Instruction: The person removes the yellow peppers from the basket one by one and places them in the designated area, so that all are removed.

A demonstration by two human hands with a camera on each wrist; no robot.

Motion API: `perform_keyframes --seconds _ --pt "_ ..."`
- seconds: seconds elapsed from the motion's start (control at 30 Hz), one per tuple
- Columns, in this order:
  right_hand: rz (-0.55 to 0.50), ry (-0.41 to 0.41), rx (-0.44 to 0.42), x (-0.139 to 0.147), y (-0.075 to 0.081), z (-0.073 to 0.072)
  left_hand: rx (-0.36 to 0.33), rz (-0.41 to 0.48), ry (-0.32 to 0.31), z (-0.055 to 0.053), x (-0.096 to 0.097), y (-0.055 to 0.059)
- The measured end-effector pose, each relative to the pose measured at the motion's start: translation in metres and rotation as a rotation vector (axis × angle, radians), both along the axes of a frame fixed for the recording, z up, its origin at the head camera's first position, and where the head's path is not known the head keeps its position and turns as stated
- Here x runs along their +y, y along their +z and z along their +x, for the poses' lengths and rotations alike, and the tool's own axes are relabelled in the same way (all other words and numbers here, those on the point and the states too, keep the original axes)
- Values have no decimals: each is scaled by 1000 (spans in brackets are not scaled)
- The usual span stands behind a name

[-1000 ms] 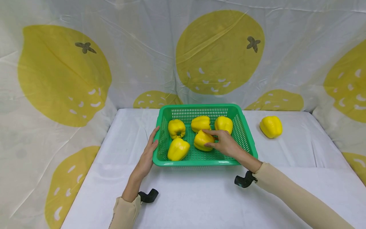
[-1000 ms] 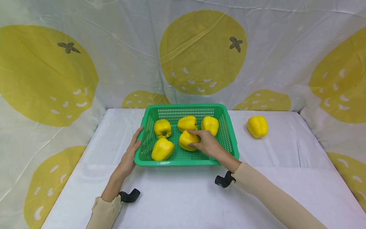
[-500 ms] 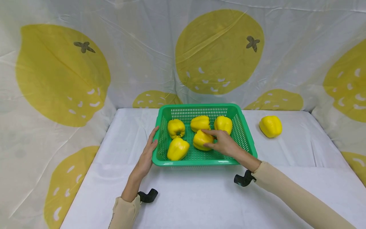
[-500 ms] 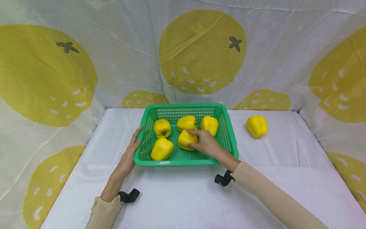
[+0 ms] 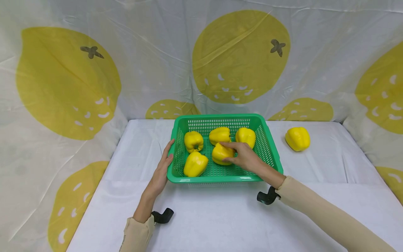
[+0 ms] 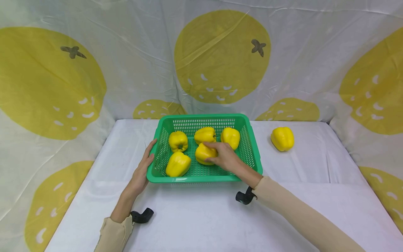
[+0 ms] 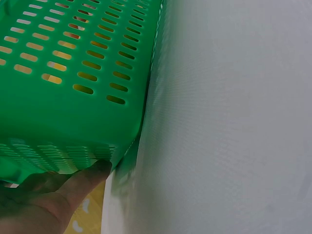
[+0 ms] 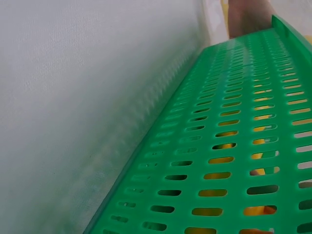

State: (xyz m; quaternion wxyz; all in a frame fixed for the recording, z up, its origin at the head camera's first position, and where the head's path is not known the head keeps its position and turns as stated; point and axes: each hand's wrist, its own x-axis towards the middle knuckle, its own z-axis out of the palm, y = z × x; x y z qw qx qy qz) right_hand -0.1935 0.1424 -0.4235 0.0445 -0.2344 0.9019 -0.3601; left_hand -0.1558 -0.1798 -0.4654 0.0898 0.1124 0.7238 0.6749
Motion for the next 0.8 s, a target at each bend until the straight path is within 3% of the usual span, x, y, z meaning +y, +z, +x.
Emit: perform_keyframes --seconds 0.17,0.8 --pt "-6 27 22 0 0 0 10 9 -1 0 0 -1" --pt "-91 -54 -19 3 10 4 24 6 -4 -1 -1 -3"
